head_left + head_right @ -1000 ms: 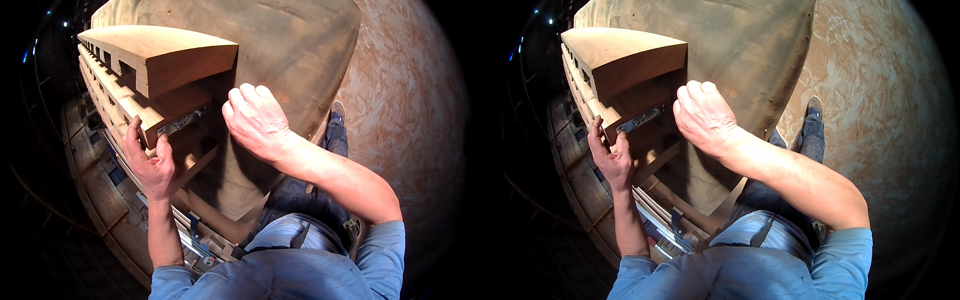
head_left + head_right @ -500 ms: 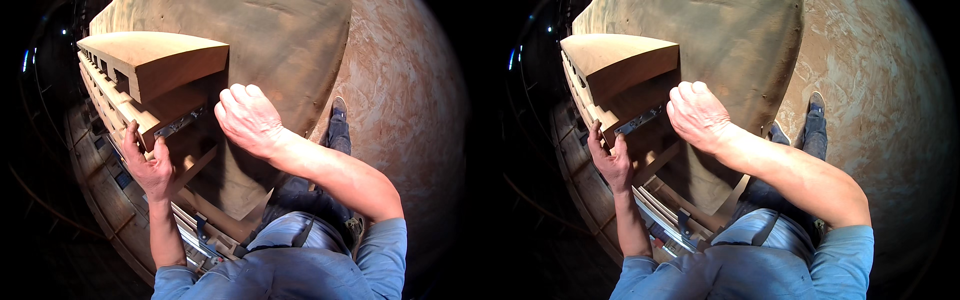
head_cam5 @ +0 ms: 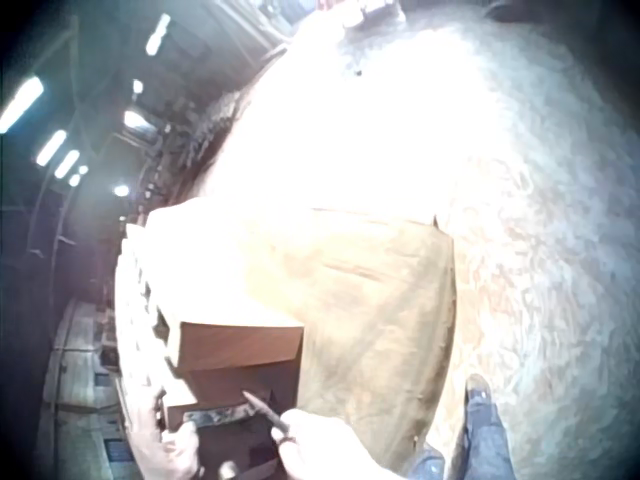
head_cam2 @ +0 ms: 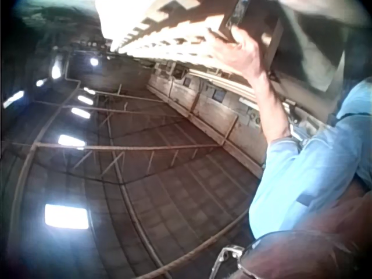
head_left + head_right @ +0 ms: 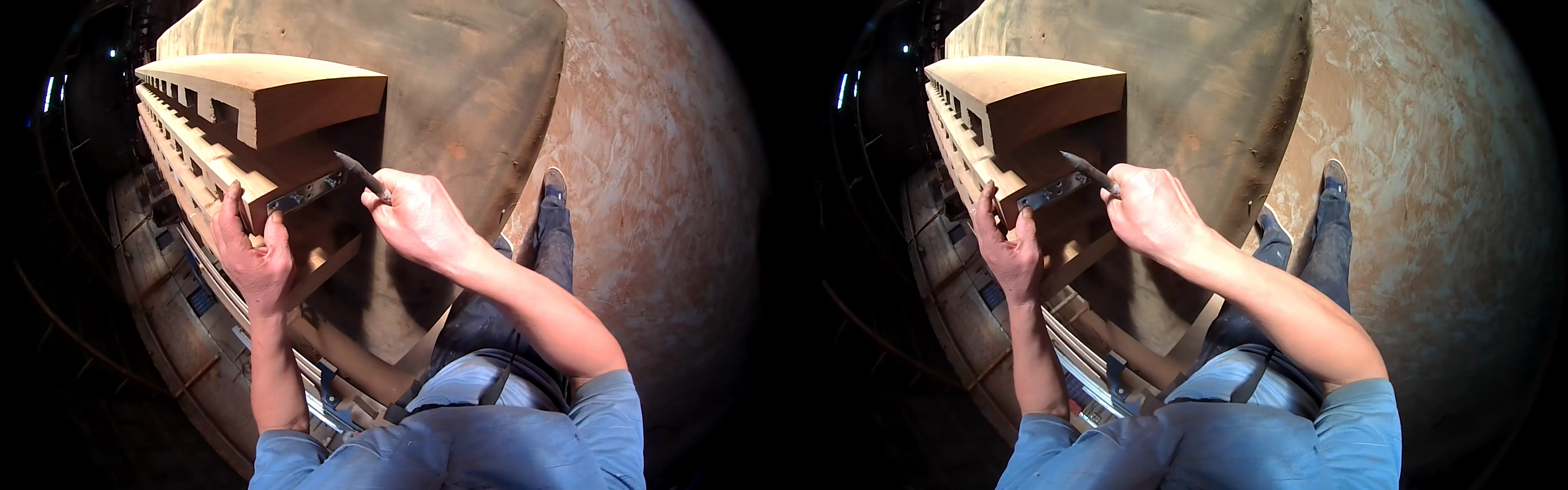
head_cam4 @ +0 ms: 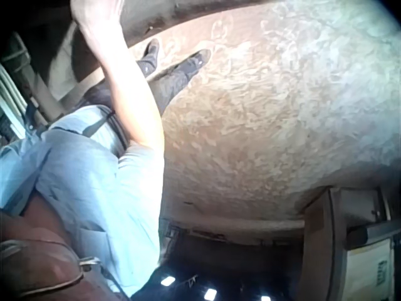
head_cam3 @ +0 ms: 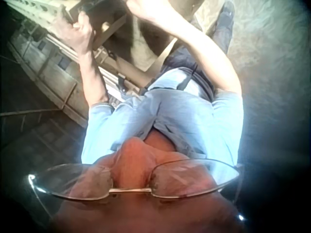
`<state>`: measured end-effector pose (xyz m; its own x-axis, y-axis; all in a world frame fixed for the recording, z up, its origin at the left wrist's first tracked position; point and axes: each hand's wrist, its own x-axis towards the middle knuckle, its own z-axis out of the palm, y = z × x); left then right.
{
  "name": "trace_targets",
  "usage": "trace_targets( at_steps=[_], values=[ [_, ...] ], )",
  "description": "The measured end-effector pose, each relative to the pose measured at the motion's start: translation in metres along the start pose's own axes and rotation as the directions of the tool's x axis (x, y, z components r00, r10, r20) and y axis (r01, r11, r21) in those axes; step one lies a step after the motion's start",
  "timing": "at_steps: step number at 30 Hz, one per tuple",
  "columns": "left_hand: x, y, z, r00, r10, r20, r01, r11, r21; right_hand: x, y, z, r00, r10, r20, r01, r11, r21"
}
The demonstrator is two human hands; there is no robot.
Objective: The person aligns a metal bracket with the end of a wooden beam and marks the wood with a pencil. Then the person uses a screwdriver to drive a screw through the bracket and into the wooden beam.
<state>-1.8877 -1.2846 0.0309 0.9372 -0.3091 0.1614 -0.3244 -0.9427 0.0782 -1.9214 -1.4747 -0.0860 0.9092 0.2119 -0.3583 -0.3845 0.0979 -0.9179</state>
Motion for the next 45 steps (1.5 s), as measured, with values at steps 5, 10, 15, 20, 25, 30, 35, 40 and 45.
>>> trace_targets(
  at_steps=[5, 10, 15, 20, 25, 30, 35, 40, 45],
  values=[
    [-0.002, 0.002, -0.006, 0.997, -0.042, 0.067, 0.044, 0.999, -0.019, 0.013, 0.022, 0.062, 0.972, -0.056, -0.227, 0.112, 0.964, 0.243],
    [0.0, 0.002, -0.007, 0.998, 0.044, 0.033, -0.047, 0.996, 0.073, 0.022, 0.017, 0.07, 0.977, 0.199, -0.07, -0.139, 0.858, 0.495],
    [-0.002, -0.003, -0.01, 0.999, -0.006, 0.048, 0.009, 0.998, -0.054, 0.012, 0.02, 0.078, 0.967, 0.214, -0.136, -0.099, 0.811, 0.576],
    [0.0, 0.004, -0.016, 0.995, 0.067, 0.072, -0.063, 0.996, -0.055, -0.008, 0.037, 0.093, 0.962, 0.202, -0.186, -0.026, 0.741, 0.67],
    [-0.001, 0.004, -0.02, 0.992, 0.09, 0.089, -0.091, 0.996, 0.014, -0.019, 0.023, 0.084, 0.964, 0.264, 0.022, -0.145, 0.456, 0.878],
    [0.003, 0.02, -0.027, 0.987, 0.118, 0.109, -0.14, 0.966, 0.217, -0.019, 0.024, 0.063, 0.986, 0.136, 0.094, -0.145, 0.436, 0.888],
    [0.016, 0.056, -0.028, 0.973, 0.228, -0.021, -0.217, 0.949, 0.229, -0.009, 0.021, 0.028, 0.997, 0.065, 0.051, -0.077, 0.518, 0.852],
    [0.037, 0.083, -0.016, 0.997, 0.047, -0.069, -0.051, 0.997, -0.051, 0.009, 0.007, 0.006, 0.992, 0.103, -0.071, 0.018, 0.446, 0.895],
    [0.05, 0.095, -0.003, 0.99, -0.126, -0.063, 0.114, 0.979, -0.17, 0.027, -0.009, -0.001, 0.965, 0.234, -0.121, 0.02, 0.393, 0.919]
  ],
)
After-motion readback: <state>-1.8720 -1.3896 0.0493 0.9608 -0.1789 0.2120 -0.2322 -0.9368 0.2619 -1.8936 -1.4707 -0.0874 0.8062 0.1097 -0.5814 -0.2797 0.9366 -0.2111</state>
